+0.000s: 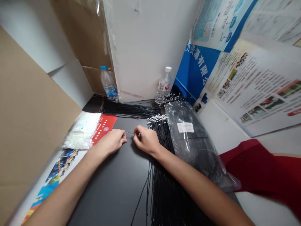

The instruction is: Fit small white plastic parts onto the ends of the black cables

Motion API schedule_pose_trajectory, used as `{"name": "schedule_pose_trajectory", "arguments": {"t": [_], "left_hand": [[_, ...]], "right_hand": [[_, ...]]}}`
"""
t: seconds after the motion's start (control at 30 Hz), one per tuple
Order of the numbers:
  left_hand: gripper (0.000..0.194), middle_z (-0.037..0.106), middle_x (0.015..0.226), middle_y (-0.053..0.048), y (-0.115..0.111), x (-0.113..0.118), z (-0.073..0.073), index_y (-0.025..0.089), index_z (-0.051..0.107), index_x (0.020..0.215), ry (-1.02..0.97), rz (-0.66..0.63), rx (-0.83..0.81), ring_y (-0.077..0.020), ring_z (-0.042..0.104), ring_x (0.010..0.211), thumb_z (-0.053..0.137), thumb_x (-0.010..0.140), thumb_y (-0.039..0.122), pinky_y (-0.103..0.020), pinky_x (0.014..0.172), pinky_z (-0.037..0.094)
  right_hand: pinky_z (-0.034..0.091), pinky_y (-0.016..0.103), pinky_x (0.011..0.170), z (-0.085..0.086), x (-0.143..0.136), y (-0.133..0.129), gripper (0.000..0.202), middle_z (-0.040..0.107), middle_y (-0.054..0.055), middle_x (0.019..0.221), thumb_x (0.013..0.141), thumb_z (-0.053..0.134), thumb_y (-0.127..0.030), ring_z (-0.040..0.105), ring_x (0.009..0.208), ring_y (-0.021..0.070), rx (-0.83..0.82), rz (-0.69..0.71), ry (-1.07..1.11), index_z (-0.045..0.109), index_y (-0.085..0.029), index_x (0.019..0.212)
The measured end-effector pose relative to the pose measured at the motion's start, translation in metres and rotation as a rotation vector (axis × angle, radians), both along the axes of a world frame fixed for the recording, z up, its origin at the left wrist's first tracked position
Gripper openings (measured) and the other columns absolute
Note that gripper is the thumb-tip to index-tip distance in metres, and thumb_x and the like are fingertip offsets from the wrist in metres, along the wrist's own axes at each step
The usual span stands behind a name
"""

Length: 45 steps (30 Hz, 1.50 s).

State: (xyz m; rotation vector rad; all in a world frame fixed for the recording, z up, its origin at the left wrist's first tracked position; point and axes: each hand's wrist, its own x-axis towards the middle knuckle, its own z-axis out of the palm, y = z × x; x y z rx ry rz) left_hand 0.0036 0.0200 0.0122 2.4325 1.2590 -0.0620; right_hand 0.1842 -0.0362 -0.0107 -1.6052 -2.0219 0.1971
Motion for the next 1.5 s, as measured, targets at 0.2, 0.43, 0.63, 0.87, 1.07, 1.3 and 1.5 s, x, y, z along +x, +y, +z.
{"name": "schedule_pose_trajectory", "arguments": {"t": [0.2, 0.43, 0.63, 0.87, 1.07, 1.3, 1.5], "left_hand": [[0.014, 0.070, 0.093, -0.008, -0.012, 0.010, 0.024, 0.022, 0.059, 0.086, -0.024, 0.069, 0.125, -0.0245, 0.065, 0.083, 0.047, 0.089, 0.027, -0.032, 0.068, 0.042], [0.018, 0.071, 0.083, -0.003, -0.040, -0.041, 0.027, 0.023, 0.058, 0.082, -0.301, 0.300, 0.103, -0.0205, 0.063, 0.074, 0.049, 0.087, 0.038, -0.031, 0.069, 0.045], [0.017, 0.071, 0.082, -0.004, -0.034, -0.029, 0.041, 0.022, 0.063, 0.081, -0.528, 0.454, 0.157, -0.0190, 0.061, 0.069, 0.064, 0.077, 0.039, -0.030, 0.066, 0.047], [0.041, 0.060, 0.062, 0.000, 0.024, 0.037, 0.007, 0.014, 0.063, 0.070, -1.215, 0.482, -0.476, -0.0116, 0.054, 0.053, 0.086, 0.053, 0.043, -0.021, 0.043, 0.041], [0.050, 0.065, 0.071, -0.001, 0.027, 0.032, -0.030, 0.012, 0.068, 0.082, -1.416, 0.526, -0.543, -0.0094, 0.059, 0.060, 0.087, 0.051, 0.047, -0.022, 0.056, 0.052], [0.046, 0.073, 0.078, -0.006, 0.027, 0.026, -0.036, 0.012, 0.071, 0.084, -1.356, 0.428, -0.648, -0.0162, 0.068, 0.070, 0.087, 0.056, 0.044, -0.031, 0.070, 0.057], [0.039, 0.070, 0.075, -0.002, 0.025, 0.025, -0.034, 0.013, 0.070, 0.083, -1.296, 0.375, -0.569, -0.0130, 0.065, 0.063, 0.084, 0.062, 0.042, -0.027, 0.065, 0.052]], "right_hand": [[0.033, 0.026, 0.059, 0.001, 0.001, -0.001, 0.009, 0.071, 0.002, 0.085, 0.086, 0.050, -0.025, 0.063, 0.072, 0.0162, 0.011, 0.033, -0.014, 0.057, -0.021, 0.089], [0.036, 0.026, 0.061, -0.004, 0.001, 0.002, 0.009, 0.070, 0.001, 0.085, 0.085, 0.051, -0.024, 0.062, 0.070, 0.0153, 0.023, 0.075, 0.023, 0.057, -0.021, 0.090], [0.036, 0.025, 0.062, -0.004, -0.002, 0.004, 0.009, 0.070, 0.000, 0.083, 0.085, 0.052, -0.025, 0.061, 0.066, 0.0140, -0.008, 0.064, 0.045, 0.058, -0.022, 0.090], [0.037, 0.025, 0.061, -0.004, 0.000, 0.005, 0.015, 0.072, 0.000, 0.088, 0.088, 0.049, -0.023, 0.061, 0.063, 0.0145, 0.028, -0.115, 0.110, 0.058, -0.023, 0.099], [0.041, 0.027, 0.065, -0.003, 0.004, 0.010, 0.024, 0.071, 0.003, 0.095, 0.091, 0.042, -0.020, 0.063, 0.067, 0.0160, 0.037, -0.205, 0.184, 0.056, -0.021, 0.110], [0.045, 0.027, 0.072, -0.009, 0.006, 0.015, 0.022, 0.070, 0.005, 0.097, 0.089, 0.044, -0.020, 0.063, 0.079, 0.0167, 0.072, -0.095, 0.260, 0.059, -0.020, 0.105], [0.044, 0.026, 0.068, -0.008, 0.003, 0.015, 0.017, 0.069, 0.003, 0.092, 0.093, 0.046, -0.028, 0.062, 0.074, 0.0154, 0.069, -0.074, 0.258, 0.061, -0.021, 0.099]]}}
